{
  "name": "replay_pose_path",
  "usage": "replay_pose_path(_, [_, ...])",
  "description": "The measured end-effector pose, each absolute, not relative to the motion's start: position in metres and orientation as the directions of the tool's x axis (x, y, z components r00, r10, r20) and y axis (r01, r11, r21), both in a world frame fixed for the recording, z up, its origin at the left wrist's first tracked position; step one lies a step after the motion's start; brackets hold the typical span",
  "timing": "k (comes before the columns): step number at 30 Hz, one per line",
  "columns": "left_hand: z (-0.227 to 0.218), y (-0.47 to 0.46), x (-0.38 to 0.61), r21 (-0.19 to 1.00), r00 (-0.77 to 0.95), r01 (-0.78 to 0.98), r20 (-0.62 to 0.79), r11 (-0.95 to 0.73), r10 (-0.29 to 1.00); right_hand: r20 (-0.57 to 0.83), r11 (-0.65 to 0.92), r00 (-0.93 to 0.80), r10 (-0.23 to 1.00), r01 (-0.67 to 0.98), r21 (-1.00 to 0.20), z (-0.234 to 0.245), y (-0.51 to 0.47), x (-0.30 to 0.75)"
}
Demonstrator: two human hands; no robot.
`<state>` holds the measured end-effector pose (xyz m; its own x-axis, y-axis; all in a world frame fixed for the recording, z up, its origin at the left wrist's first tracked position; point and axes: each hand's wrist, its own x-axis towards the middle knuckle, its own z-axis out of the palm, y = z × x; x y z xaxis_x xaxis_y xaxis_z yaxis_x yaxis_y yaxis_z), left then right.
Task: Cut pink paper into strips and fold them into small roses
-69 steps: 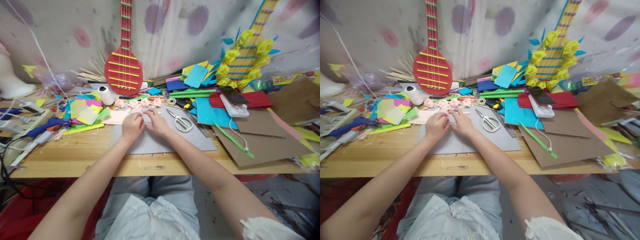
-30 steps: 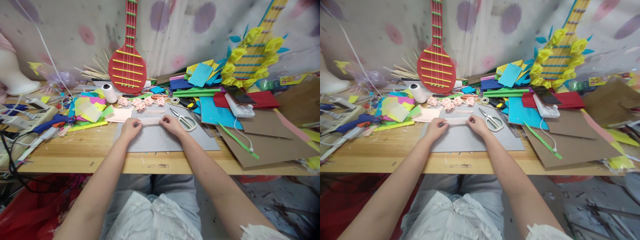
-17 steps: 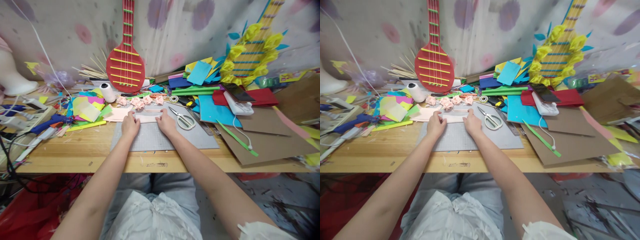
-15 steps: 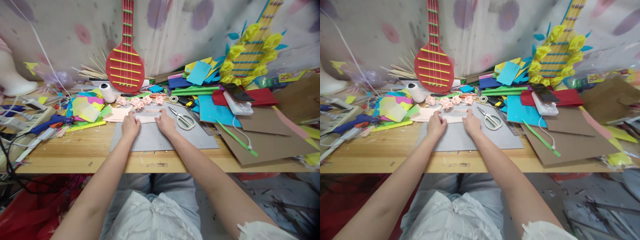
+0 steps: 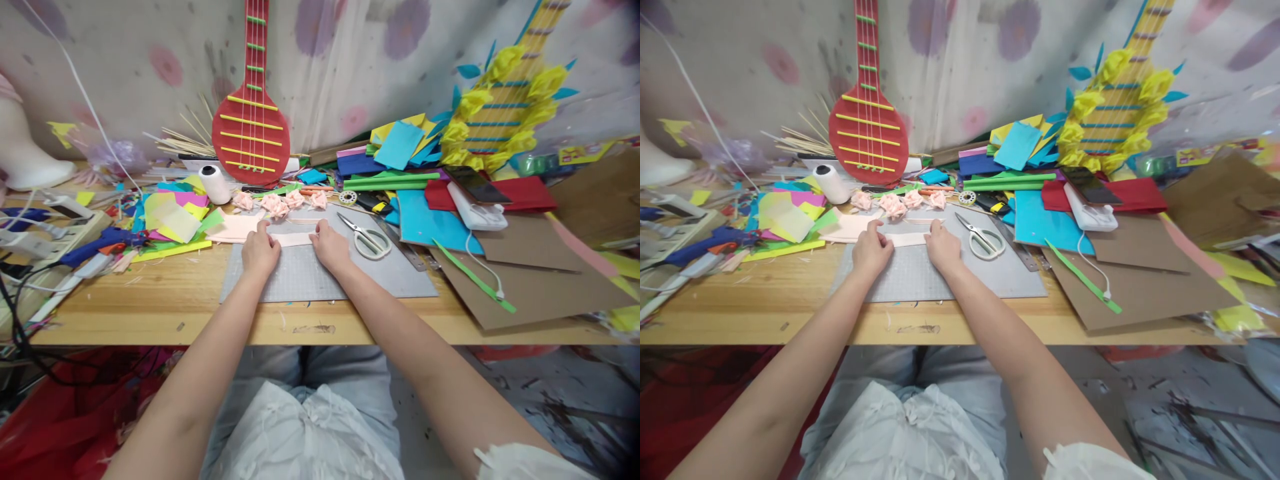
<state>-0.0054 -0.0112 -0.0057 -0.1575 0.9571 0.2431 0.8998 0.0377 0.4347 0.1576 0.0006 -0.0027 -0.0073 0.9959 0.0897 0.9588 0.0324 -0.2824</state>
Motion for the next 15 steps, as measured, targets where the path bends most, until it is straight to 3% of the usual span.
replay_pose_path(9, [-0.0083,-0.0129,-0.0067,0.342,-0.083,0.94,0.279,-0.019,0.957,0.085,0.055,-0.037,0.996,0.974,-0.22,-0.0033,0.0011,0.1571])
replay_pose_path(15, [-0.0067,-0.0129,-0.0068,0.408,-0.138,0.913,0.243,0.028,0.96,0.063,0.066,-0.054,0.997,0.977,-0.202,-0.0029,-0.0013,0.1577])
